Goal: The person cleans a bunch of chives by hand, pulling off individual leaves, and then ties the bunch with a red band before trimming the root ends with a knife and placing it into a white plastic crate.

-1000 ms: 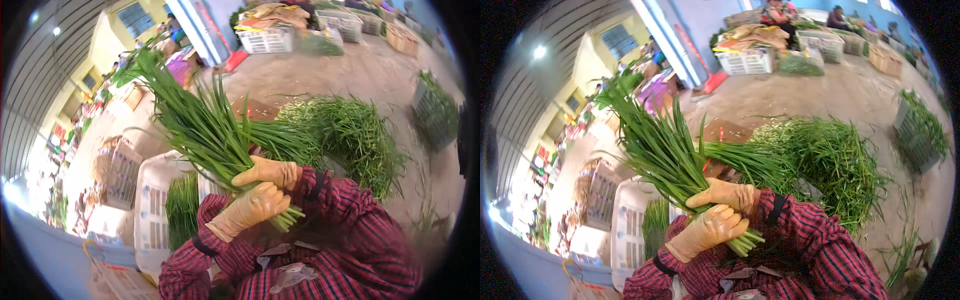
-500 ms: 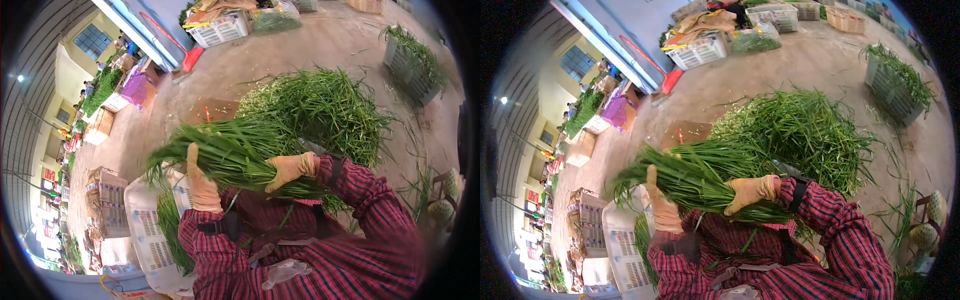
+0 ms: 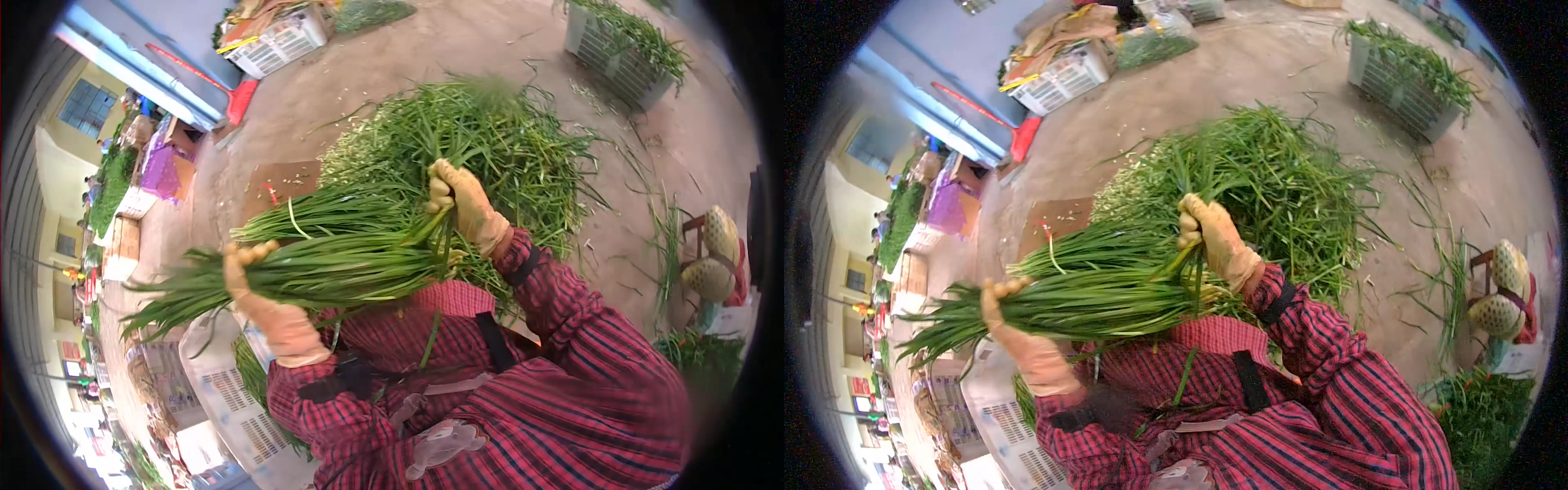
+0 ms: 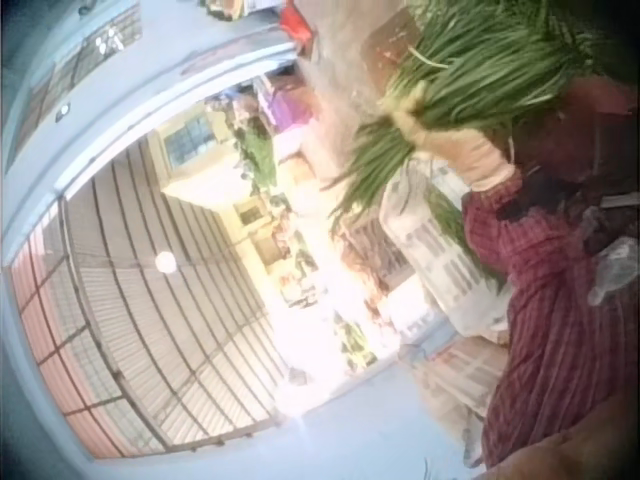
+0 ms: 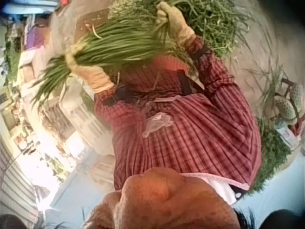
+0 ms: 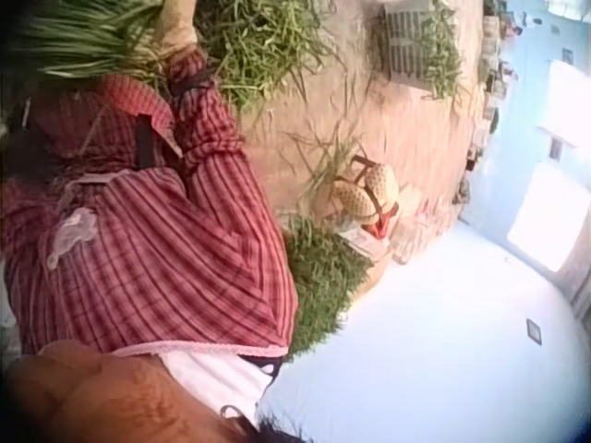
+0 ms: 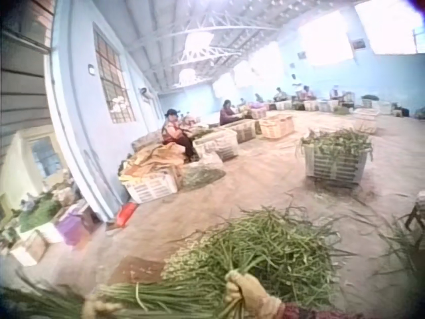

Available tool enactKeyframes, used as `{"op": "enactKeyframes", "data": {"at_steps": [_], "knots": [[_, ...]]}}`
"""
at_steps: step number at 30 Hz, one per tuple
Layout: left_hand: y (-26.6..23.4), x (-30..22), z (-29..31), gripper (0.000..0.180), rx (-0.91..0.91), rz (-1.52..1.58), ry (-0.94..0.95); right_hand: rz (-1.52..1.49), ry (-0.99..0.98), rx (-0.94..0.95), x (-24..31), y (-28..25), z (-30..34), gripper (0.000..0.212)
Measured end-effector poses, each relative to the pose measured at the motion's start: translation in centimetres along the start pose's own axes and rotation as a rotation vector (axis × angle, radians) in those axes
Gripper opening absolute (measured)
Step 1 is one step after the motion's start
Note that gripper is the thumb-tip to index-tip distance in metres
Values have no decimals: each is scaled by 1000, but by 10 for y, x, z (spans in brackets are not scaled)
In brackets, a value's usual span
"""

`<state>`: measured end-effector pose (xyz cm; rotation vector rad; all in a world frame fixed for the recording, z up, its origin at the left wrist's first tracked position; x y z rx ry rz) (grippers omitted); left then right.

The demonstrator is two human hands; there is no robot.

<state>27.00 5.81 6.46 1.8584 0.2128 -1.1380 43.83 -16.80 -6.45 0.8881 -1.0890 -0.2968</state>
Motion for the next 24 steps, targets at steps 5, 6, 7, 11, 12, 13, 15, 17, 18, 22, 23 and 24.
{"op": "enactKeyframes", "data": {"at_steps": [5,6,7,11,12,13,15,17,18,22,23,24], "knots": [[-9,-24,-23,33,144,314,16,1590,-813,12,-3,-17,45,41],[-5,-29,-28,34,218,400,-18,1777,-822,137,-13,-19,49,39],[1,-32,-28,35,299,504,-70,1923,-645,188,-22,-25,48,37],[16,-38,-22,42,437,452,-40,2078,-417,217,-39,-54,30,30],[18,-34,-18,43,467,393,-66,2134,-289,169,-42,-65,24,29],[18,-30,-15,43,470,387,-70,2103,-318,149,-43,-73,20,28],[15,-19,-9,43,480,358,-106,2083,-344,126,-47,-91,19,28],[11,-13,-5,43,499,434,-98,2031,-269,87,-51,-110,18,26],[10,-12,-3,43,513,486,-102,2053,-265,45,-52,-118,20,25],[13,-4,5,51,465,464,-97,2137,-102,-21,-56,-147,13,24],[20,-5,8,51,603,429,-124,2124,-101,8,-54,-152,11,25],[21,-12,8,49,542,505,-78,2195,92,-87,-49,-165,10,26]]}}
Point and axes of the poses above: each hand's wrist, its own z-axis away from the middle knuckle, its own y-axis out of the palm, x = y × z, the point moved 3 cm from there along -z, towards the middle knuckle, and after that the axes turned 6 degrees about z, right-handed, at the moved point
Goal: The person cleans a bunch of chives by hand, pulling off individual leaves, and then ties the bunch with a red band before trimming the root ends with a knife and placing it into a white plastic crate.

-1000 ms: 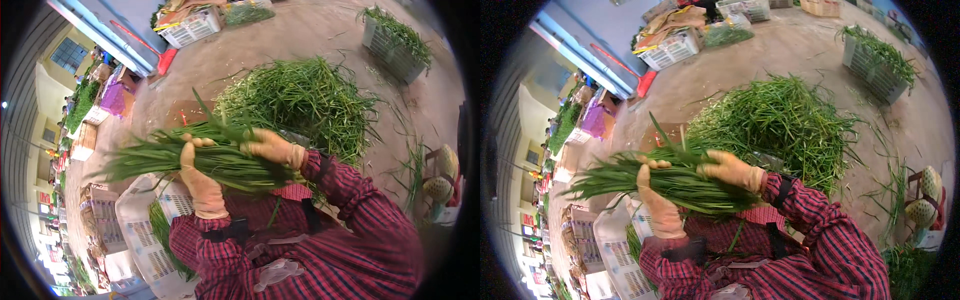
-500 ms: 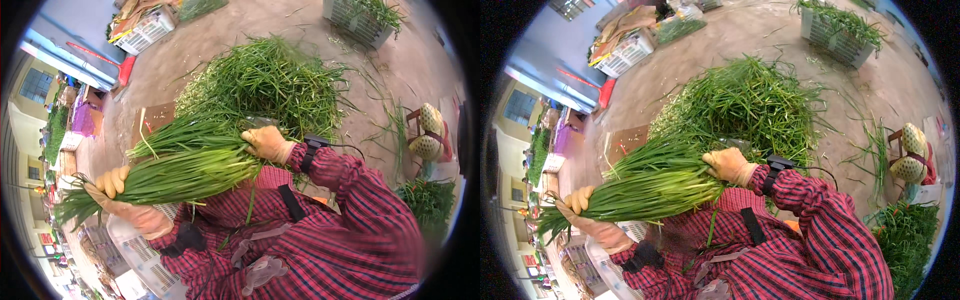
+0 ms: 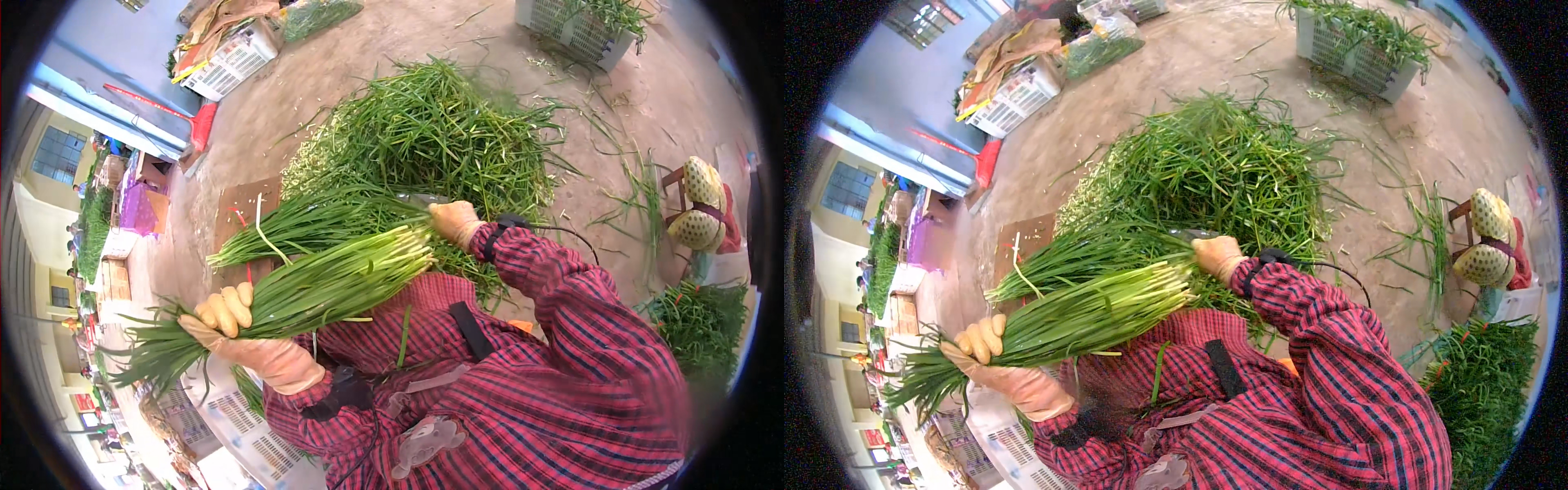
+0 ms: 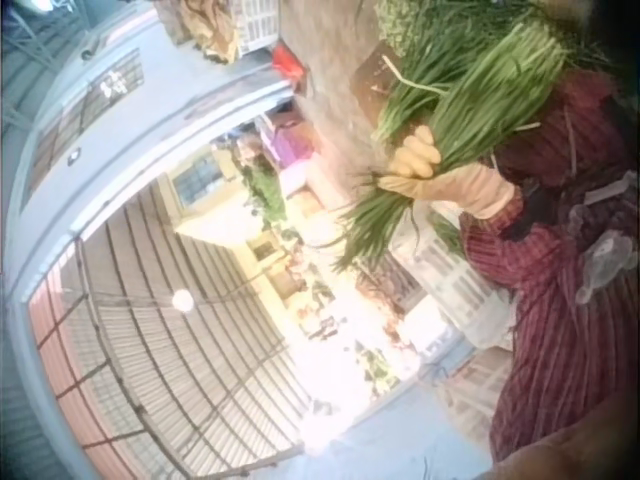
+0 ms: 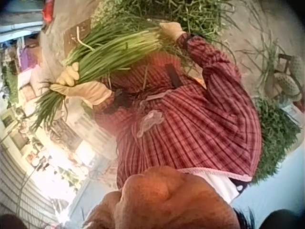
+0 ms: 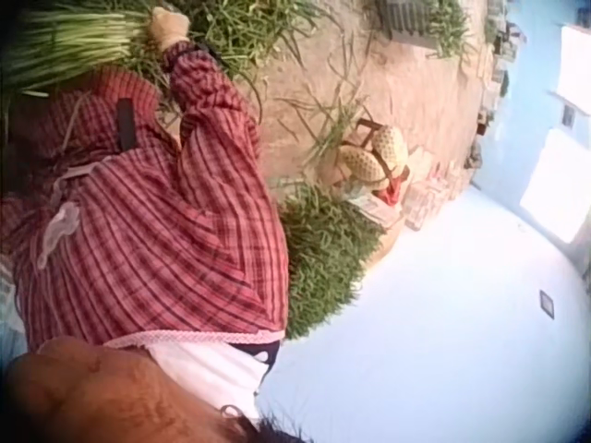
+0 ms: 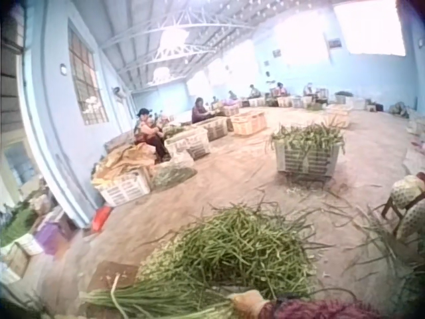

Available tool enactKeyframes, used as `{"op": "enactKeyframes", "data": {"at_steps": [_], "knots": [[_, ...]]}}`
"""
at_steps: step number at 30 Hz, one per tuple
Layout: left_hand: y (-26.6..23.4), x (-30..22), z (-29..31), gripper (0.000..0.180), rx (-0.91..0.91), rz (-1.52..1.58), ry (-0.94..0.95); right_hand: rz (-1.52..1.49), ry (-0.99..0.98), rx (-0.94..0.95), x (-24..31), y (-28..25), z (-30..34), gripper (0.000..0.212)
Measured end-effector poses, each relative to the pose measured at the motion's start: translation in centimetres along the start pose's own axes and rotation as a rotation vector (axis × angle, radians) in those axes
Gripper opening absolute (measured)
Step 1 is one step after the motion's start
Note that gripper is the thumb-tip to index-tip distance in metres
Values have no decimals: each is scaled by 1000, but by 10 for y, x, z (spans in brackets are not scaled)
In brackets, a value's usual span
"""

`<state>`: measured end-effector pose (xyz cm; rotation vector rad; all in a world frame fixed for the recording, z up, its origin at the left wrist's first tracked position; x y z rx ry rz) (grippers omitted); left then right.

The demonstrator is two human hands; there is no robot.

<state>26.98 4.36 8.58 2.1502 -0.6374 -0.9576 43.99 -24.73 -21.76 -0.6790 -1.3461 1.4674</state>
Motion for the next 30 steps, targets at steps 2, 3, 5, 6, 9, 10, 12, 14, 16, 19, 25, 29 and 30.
{"op": "enactKeyframes", "data": {"at_steps": [2,3,5,6,9,10,12,14,16,19,25,29,30], "knots": [[12,-16,0,44,0,17,59,50,132,174,-33,5,10,29],[20,-31,-7,42,83,165,53,112,218,232,-45,8,20,33],[22,-47,-10,41,41,83,149,-400,200,269,-44,14,29,44],[20,-50,-13,41,30,123,192,-718,191,335,-37,16,33,46],[3,-35,-20,38,-14,184,91,-1150,-584,3,27,-11,27,31],[-1,-27,-23,36,-9,132,27,-1216,-796,-73,47,-25,26,33],[-8,-17,-24,33,-36,15,-115,-1803,-748,473,78,-43,26,48],[-18,-17,-20,23,-244,-303,-137,-1917,-770,303,67,-70,53,49],[-25,-22,-18,29,-404,-542,-274,-1891,-549,431,69,-80,62,55],[-32,-35,-19,44,-434,-625,-333,-1709,-395,519,70,-82,64,60],[-38,-45,-7,50,-408,-816,-123,-1670,-582,253,85,-98,51,41],[-45,-42,6,50,-653,-849,57,-1443,-728,-129,100,-130,66,34],[-50,-41,6,52,-645,-755,12,-1363,-731,-108,108,-134,69,34]]}}
Point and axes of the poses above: each hand's wrist, its own z-axis away from the middle knuckle, its own y-axis out of the palm, x = y × z, the point moved 3 cm from there along -z, towards the middle knuckle, and after that the axes turned 6 degrees about z, right-handed, at the moved point
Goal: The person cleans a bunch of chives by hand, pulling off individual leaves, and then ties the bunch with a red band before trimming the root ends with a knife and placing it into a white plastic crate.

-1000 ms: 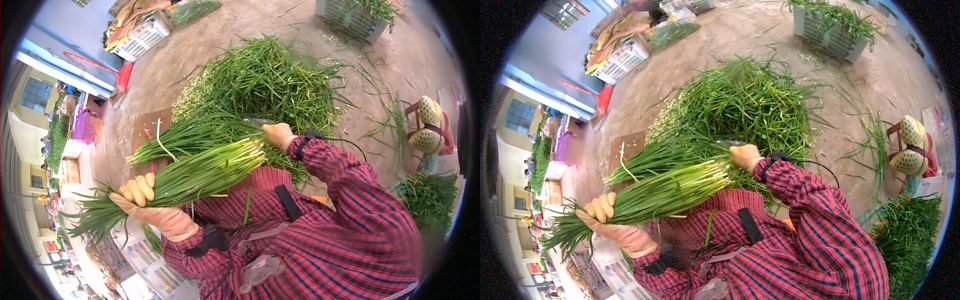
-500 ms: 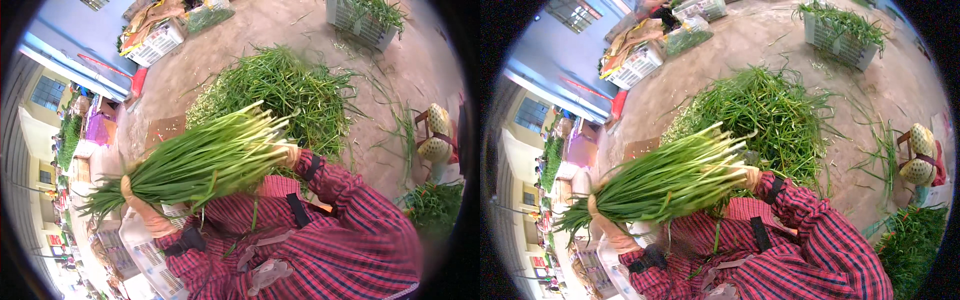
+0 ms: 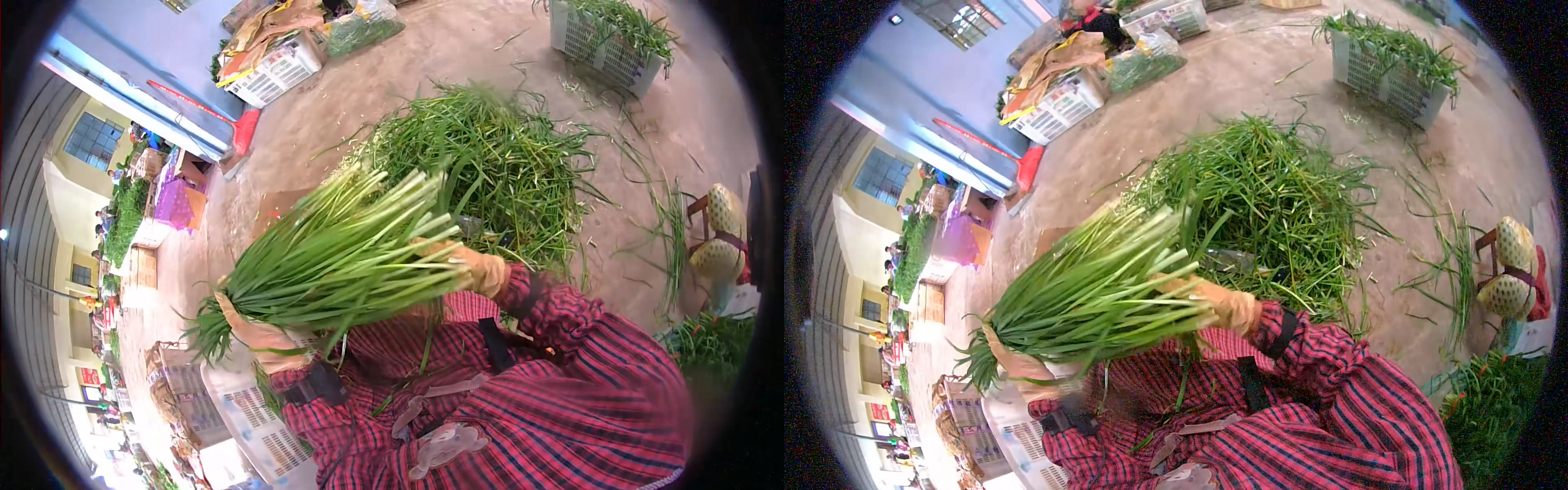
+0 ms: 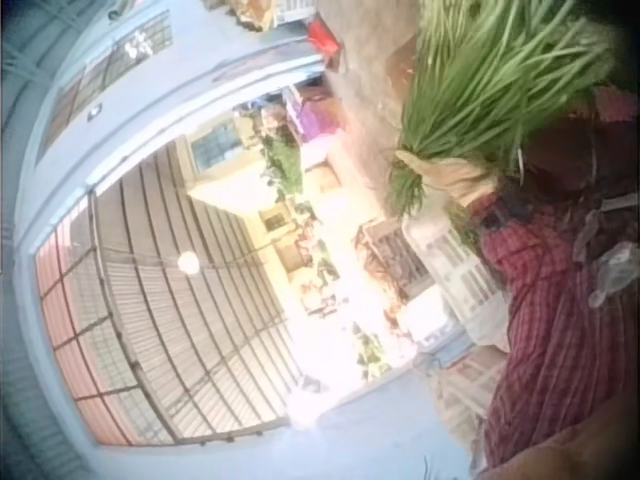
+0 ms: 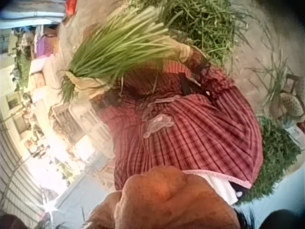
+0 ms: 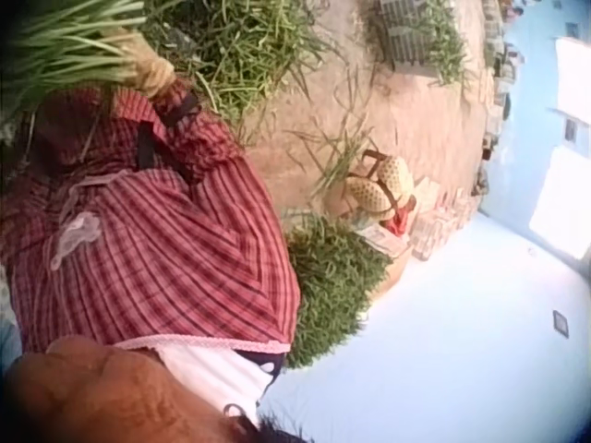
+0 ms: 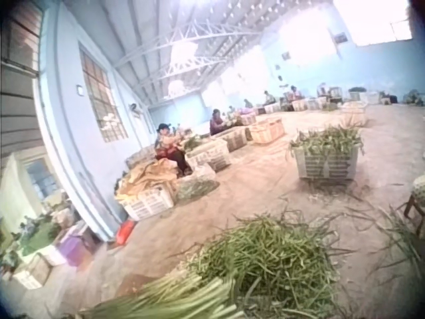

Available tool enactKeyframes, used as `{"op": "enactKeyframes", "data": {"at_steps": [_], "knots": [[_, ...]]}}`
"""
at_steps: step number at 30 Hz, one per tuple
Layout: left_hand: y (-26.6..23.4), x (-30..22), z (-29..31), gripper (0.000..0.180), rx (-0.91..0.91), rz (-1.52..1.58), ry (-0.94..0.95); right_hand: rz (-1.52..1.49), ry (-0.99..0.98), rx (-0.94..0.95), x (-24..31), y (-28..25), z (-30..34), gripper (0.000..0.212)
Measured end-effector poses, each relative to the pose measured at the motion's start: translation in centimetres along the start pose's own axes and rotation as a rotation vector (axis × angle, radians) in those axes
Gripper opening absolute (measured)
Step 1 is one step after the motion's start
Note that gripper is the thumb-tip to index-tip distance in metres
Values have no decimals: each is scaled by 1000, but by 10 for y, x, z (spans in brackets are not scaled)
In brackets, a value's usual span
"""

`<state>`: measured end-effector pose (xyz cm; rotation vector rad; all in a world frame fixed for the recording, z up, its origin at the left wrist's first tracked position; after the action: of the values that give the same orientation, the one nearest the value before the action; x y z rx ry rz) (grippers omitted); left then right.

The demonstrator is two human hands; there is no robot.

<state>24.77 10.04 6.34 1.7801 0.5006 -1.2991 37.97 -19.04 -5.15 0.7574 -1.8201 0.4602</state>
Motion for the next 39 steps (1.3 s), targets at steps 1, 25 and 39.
{"op": "enactKeyframes", "data": {"at_steps": [1,25,39], "knots": [[-4,7,-2,54,36,73,-65,-323,303,49,-3,8,-1,33],[-76,-11,-1,39,-139,-685,663,-550,451,-445,27,-75,28,20],[-14,-21,0,23,412,703,90,75,241,345,53,35,-54,33]]}}
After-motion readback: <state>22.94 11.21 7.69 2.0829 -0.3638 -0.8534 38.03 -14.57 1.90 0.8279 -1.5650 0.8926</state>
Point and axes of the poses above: each hand's wrist, its own z-axis away from the middle knuckle, its own y-axis out of the palm, x = y × z, the point moved 3 cm from there along -z, towards the middle knuckle, and after that the axes turned 6 degrees about z, right-handed, at the moved point
